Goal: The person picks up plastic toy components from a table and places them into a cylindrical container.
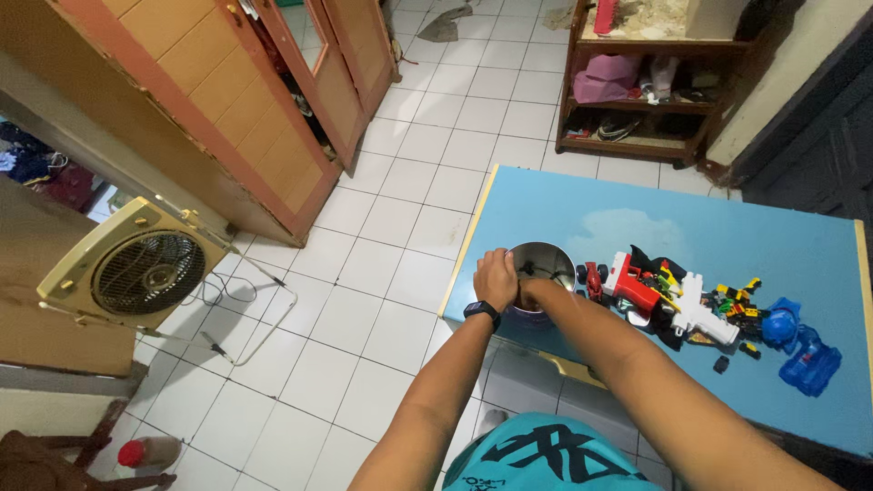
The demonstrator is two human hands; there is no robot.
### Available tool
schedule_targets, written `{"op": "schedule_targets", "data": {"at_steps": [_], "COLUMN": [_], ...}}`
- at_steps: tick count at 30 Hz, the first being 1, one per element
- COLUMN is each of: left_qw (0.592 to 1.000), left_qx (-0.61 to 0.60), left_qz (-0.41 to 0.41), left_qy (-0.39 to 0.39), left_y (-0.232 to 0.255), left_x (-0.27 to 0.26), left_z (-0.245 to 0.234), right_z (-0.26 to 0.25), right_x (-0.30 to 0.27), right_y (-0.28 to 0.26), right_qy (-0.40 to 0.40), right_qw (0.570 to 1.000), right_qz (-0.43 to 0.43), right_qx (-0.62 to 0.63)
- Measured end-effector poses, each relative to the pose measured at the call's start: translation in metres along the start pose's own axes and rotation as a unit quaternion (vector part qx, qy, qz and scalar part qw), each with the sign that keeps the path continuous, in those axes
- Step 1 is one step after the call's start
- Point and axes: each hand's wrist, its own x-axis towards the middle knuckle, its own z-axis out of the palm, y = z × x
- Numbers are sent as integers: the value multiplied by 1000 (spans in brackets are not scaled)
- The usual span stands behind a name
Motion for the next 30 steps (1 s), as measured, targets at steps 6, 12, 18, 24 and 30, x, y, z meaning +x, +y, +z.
{"op": "schedule_targets", "data": {"at_steps": [6,12,18,24,30], "left_qw": [1000,1000,1000,1000,1000], "left_qx": [-2,-2,-12,-13,-1], "left_qz": [-3,-7,-6,-11,-3], "left_qy": [1,-1,-9,-9,-7], "left_y": [-1,1,5,4,1], "left_x": [0,1,-1,-1,-1], "left_z": [1,0,-6,-5,-1], "right_z": [0,2,1,2,2], "right_x": [1,0,0,-1,-4], "right_y": [-2,2,4,5,12], "right_qy": [-7,-10,-10,-11,1], "right_qw": [1000,1000,1000,1000,999], "right_qz": [-7,-9,-10,-11,-18], "right_qx": [-1,3,4,6,32]}}
